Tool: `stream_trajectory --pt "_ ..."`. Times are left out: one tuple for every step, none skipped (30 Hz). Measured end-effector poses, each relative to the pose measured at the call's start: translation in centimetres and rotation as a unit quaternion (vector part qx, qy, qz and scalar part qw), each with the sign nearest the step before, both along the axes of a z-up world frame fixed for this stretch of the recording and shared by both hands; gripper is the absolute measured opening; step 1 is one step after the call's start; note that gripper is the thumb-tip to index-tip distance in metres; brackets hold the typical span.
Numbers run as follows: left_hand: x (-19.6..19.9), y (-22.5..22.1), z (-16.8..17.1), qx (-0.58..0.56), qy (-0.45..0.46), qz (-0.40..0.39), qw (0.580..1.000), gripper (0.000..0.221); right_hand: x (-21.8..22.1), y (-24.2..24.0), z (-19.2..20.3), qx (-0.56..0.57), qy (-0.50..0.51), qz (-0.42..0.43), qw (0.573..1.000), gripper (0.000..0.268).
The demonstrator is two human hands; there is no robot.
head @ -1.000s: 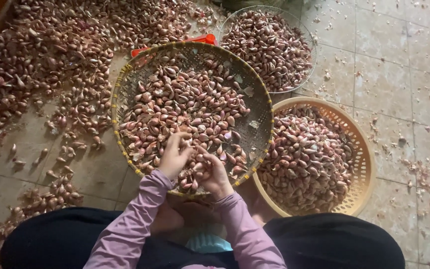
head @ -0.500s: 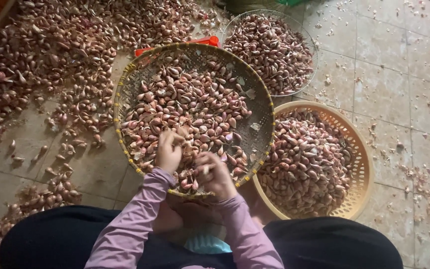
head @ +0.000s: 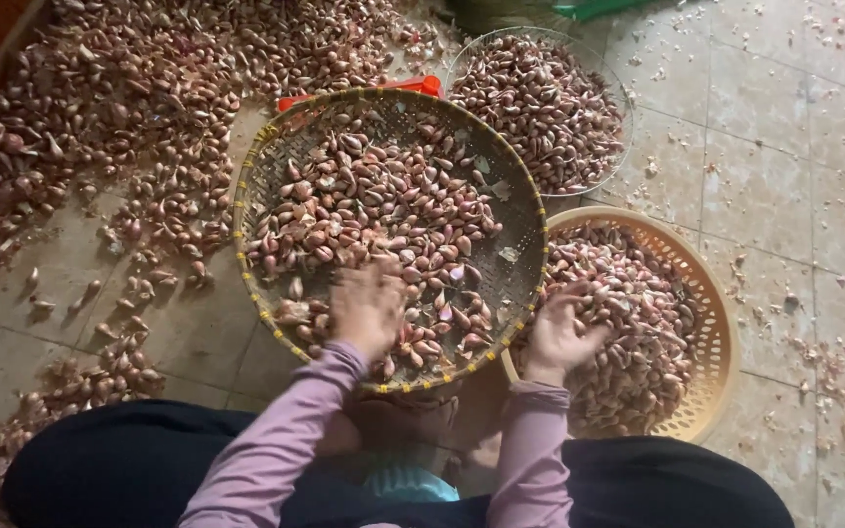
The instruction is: Sorting shallots by hand in a large woven basket to remove debris and low-quality cloves, followed by sifting the basket.
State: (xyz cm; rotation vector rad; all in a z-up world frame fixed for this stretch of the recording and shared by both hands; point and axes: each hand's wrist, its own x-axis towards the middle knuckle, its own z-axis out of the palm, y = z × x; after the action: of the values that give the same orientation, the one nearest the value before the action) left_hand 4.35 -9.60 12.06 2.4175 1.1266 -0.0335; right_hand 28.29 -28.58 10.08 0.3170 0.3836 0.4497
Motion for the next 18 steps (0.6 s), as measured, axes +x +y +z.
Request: stream_trajectory --pt "-0.3 -1.7 -2.9 0.0 0.001 0.001 1.0 0.069 -0.2 0.5 -0.8 0.0 0.001 0.001 1.0 0.061" --pt "-0.4 -3.4 -5.8 0.059 -0.004 -0.106 0.993 0.064 -0.2 1.1 -1.4 -0.068 -0.051 0.092 0.992 0.051" --pt "-0.4 -5.0 -8.7 0.116 -0.009 -0.211 0.97 0.063 -0.2 1.6 -2.1 -0.135 -0.102 0.181 0.969 0.043" --pt "-0.2 -5.1 -7.7 0.117 -0.01 -0.211 0.971 0.063 -0.9 2.2 -1.4 -0.135 -0.103 0.181 0.969 0.043" --pt "0.1 -5.1 -6.8 -0.045 -0.142 -0.219 0.964 0.055 -1.6 2.7 -0.8 -0.234 -0.169 0.241 0.927 0.038" --pt "0.2 -5.1 -5.9 -0.204 -0.266 -0.219 0.916 0.053 -2.4 3.2 -0.2 -0.328 -0.231 0.295 0.867 0.036" --pt "0.5 -3.4 -4.2 -0.204 -0.266 -0.22 0.916 0.053 -3.1 3.8 1.0 -0.328 -0.231 0.294 0.867 0.036" --pt "0.5 -1.9 -2.6 -0.344 -0.302 -0.084 0.885 0.053 -4.0 4.3 2.2 -0.42 -0.281 0.308 0.806 0.033" --pt "0.7 -0.3 -1.1 -0.47 -0.325 0.055 0.819 0.06 -4.8 4.7 3.4 -0.506 -0.327 0.318 0.732 0.03" --pt "0.1 4.5 -5.9 -0.471 -0.324 0.054 0.819 0.06 -5.0 4.9 2.5 -0.506 -0.326 0.317 0.733 0.03" --pt "-0.6 8.9 -10.4 -0.131 -0.388 0.057 0.91 0.034 -5.2 5.1 1.6 -0.571 -0.369 0.319 0.66 0.037" --pt "-0.6 13.1 -14.5 0.227 -0.405 0.049 0.884 0.012 -5.5 5.4 0.8 -0.629 -0.409 0.317 0.581 0.044" --pt "-1.8 14.4 -14.4 0.227 -0.405 0.048 0.885 0.012 -5.1 5.3 -1.4 -0.629 -0.408 0.316 0.581 0.044" --pt "-2.8 15.8 -14.3 0.283 -0.295 0.123 0.904 0.037 -4.7 5.3 -3.5 -0.661 -0.478 0.302 0.493 0.047" --pt "-3.9 17.3 -14.1 0.335 -0.179 0.196 0.904 0.062 -4.3 5.3 -5.7 -0.683 -0.542 0.285 0.398 0.051" --pt "-3.0 16.8 -12.9 0.335 -0.182 0.195 0.904 0.062 -4.5 5.5 -6.5 -0.685 -0.542 0.282 0.398 0.051" --pt "-2.2 16.4 -11.6 0.235 -0.113 0.182 0.948 0.056 -4.6 5.7 -7.3 -0.713 -0.574 0.267 0.303 0.062" --pt "-1.5 15.8 -10.5 0.13 -0.042 0.166 0.977 0.051 -4.9 5.8 -8.2 -0.732 -0.6 0.25 0.204 0.074"
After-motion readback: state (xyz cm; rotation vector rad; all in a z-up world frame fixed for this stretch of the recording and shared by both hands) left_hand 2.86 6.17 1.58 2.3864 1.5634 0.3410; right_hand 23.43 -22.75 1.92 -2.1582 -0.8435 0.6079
